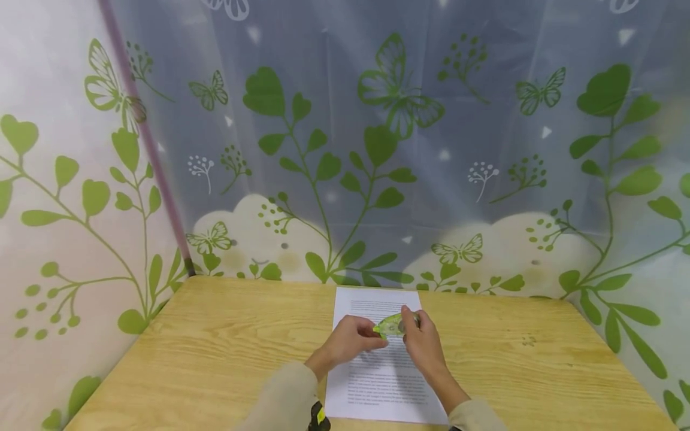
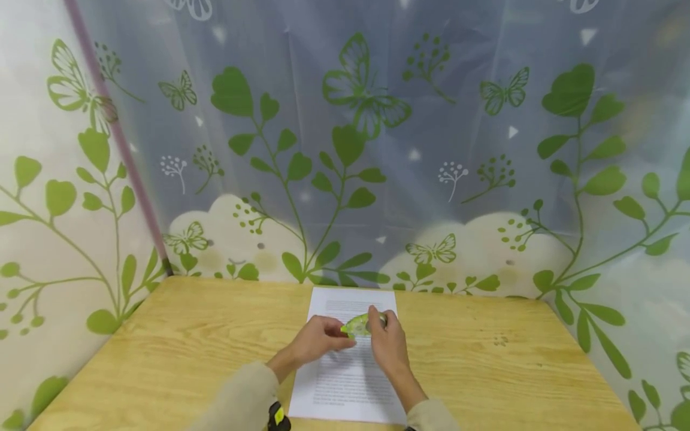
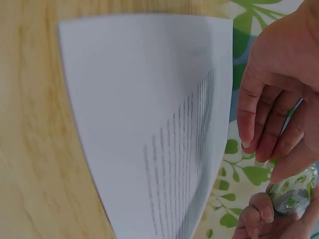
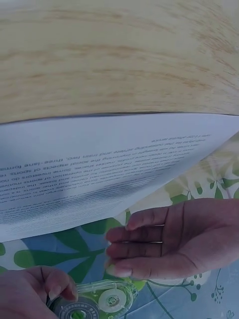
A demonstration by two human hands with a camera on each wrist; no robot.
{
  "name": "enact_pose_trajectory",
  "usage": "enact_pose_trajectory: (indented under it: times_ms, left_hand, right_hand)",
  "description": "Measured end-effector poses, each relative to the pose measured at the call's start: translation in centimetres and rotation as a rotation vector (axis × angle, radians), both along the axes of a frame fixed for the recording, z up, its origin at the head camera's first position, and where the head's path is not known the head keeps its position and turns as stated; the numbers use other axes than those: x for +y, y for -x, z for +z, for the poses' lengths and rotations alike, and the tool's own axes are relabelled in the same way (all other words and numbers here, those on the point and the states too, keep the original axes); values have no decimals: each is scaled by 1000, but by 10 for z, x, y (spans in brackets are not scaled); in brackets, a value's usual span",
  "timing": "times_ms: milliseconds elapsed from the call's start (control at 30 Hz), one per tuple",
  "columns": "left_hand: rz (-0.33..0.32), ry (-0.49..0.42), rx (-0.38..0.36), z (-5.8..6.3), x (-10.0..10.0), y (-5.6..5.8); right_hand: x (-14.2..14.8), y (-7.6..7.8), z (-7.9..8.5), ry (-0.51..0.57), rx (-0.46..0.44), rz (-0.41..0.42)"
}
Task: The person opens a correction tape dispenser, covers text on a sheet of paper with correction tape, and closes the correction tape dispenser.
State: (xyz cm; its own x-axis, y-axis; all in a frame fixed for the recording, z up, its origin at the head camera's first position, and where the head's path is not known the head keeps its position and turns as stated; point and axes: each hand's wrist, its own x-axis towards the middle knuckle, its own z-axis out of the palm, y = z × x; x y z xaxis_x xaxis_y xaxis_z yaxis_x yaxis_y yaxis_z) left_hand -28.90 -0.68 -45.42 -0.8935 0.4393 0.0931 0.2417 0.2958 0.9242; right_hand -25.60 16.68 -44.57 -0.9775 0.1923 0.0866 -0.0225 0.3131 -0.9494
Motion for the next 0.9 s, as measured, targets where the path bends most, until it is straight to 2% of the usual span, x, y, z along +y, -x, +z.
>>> enact_pose_trajectory:
  times_ms: [200,333,467,600,800,900]
  left_hand:
    - [20,-123,-98,0,7,-3]
    - [36,-110,-98,0,9,-4]
    - [9,-74,-89,3,7,-4]
    - [-12,14,-33,8,-2,0]
    - [63,212,141,17,-34,18]
    - [81,372,227,19,-49,26]
  right_hand:
    - [0,-2,-1,67,-15,9]
    - [0,-4,-2,124,-26,7]
    - [0,-3,-1,152,-18,-9]
    - [2,-1,3,156,4,-30]
    - [11,-1,6,188,-1,-29]
    - [13,0,4,180,-18,-39]
